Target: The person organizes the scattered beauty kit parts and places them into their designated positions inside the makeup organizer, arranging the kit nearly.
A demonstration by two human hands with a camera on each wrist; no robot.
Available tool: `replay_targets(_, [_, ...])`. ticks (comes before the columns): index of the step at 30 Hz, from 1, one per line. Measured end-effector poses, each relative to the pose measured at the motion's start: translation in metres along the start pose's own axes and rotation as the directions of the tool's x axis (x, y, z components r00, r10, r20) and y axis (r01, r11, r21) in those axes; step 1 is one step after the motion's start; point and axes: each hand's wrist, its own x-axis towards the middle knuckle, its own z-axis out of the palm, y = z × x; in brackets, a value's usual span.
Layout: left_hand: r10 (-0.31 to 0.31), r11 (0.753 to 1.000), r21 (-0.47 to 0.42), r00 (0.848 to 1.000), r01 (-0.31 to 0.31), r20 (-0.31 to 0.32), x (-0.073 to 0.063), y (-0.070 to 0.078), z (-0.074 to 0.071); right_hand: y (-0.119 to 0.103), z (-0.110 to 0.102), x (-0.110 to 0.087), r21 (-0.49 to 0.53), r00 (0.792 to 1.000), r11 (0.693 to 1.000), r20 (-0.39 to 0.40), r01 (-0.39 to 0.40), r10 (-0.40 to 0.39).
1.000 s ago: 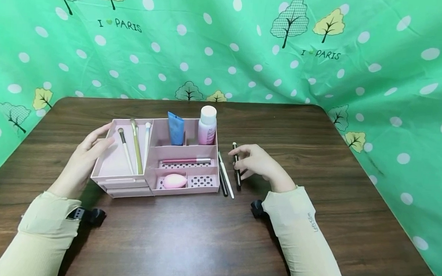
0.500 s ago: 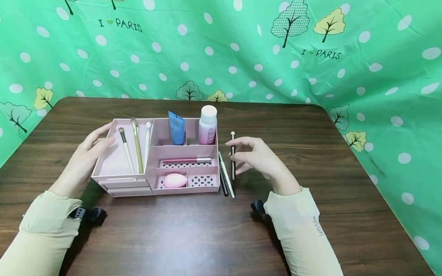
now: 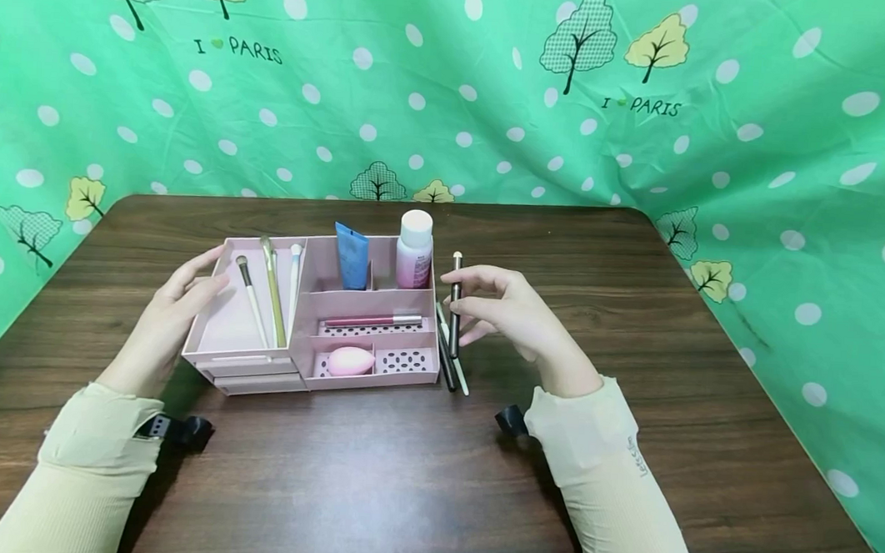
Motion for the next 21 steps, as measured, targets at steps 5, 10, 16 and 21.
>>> replay_targets(5, [0.003, 1.000, -0.005, 1.000, -0.003, 0.004, 0.000, 0.000, 0.000, -0.005, 0.005, -0.003, 0.003, 0.999, 0.999, -0.007, 0.034, -0.034])
replay_targets(10, [0.003, 1.000, -0.010, 1.000, -0.003, 0.003, 0.000, -0.001, 0.000, -0.011, 0.010, -0.007, 0.022, 0.998, 0.998, -0.018, 0.062, -0.062])
replay_targets(16, [-0.007, 1.000, -0.008, 1.000, 0.007, 0.000, 0.000, 0.000, 0.000, -0.019, 0.015, -0.013, 0.073, 0.994, 0.992, -0.031, 0.103, -0.101])
replay_targets(21, [-0.014, 1.000, -0.005, 1.000, 0.014, -0.003, -0.001, 0.001, 0.000, -0.024, 0.019, -0.016, 0.104, 0.993, 0.988, -0.035, 0.113, -0.110])
